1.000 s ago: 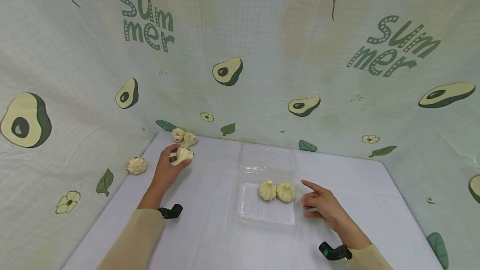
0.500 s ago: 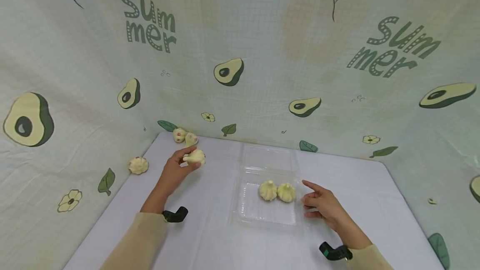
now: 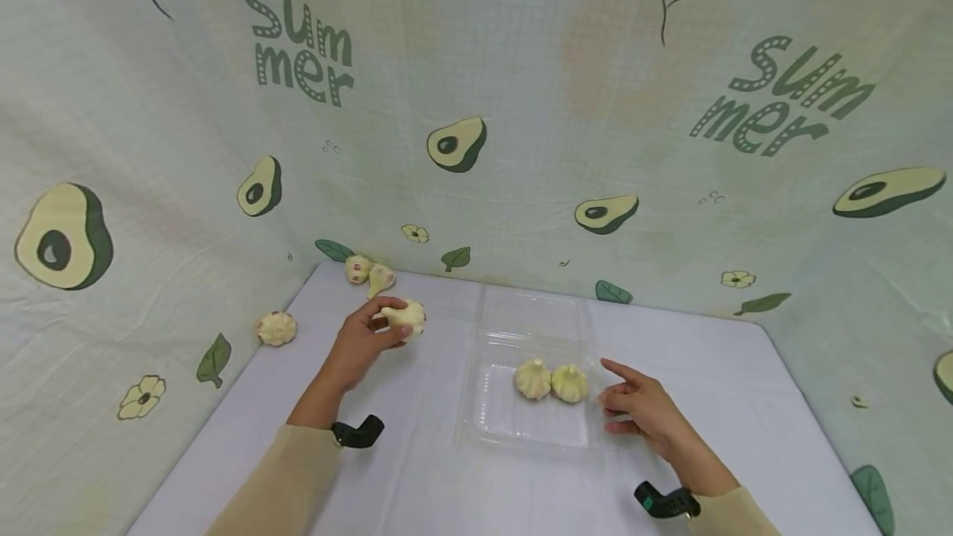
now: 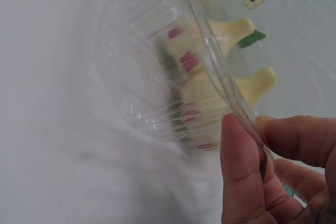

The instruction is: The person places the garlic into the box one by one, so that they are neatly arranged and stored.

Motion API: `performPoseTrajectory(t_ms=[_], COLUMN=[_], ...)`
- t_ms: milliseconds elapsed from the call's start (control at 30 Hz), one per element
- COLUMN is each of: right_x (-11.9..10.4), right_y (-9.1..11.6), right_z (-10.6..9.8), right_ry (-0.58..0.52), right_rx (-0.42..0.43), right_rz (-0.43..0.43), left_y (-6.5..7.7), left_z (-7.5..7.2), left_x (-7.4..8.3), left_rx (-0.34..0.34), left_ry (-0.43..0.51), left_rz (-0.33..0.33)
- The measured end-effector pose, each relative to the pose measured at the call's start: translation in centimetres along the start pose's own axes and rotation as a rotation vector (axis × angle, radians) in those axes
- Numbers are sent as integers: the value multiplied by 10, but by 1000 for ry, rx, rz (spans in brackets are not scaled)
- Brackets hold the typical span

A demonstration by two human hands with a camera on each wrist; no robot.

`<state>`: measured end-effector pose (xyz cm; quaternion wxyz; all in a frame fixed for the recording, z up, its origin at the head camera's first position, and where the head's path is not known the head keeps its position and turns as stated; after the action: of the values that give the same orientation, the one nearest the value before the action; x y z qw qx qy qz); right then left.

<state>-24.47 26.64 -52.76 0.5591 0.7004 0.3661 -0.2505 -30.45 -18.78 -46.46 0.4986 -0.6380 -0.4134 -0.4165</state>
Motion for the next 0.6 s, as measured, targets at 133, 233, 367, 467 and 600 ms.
performPoseTrajectory(t_ms=[133, 233, 367, 467, 600], right_x=[0, 0, 0, 0, -1], right_y=[0, 0, 1, 2, 2], right_z=[0, 0, 0, 0, 0], right_ry=[-3, -4, 1, 4, 4], right_rx=[-5, -6, -4, -2, -3], right_rz=[1, 2, 3, 5, 1], left_y=[2, 3, 3, 3, 3], left_z=[3, 7, 16, 25, 37], left_x=[1, 2, 4, 4, 7], left_rx=[0, -1, -20, -59, -125], left_ry=[-21, -61, -66, -89, -129], left_rz=[-14, -21, -36, -43, -41])
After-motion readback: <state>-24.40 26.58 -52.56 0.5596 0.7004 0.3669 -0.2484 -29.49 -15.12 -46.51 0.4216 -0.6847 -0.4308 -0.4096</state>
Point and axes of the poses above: each hand's wrist, its own y-axis away from the middle knuckle, its own z-axis out of the palm, x = y × z, the point moved 6 cm from there along -y, towards the middle knuckle, and after that the axes turned 14 degrees about z, right-handed, at the moved point
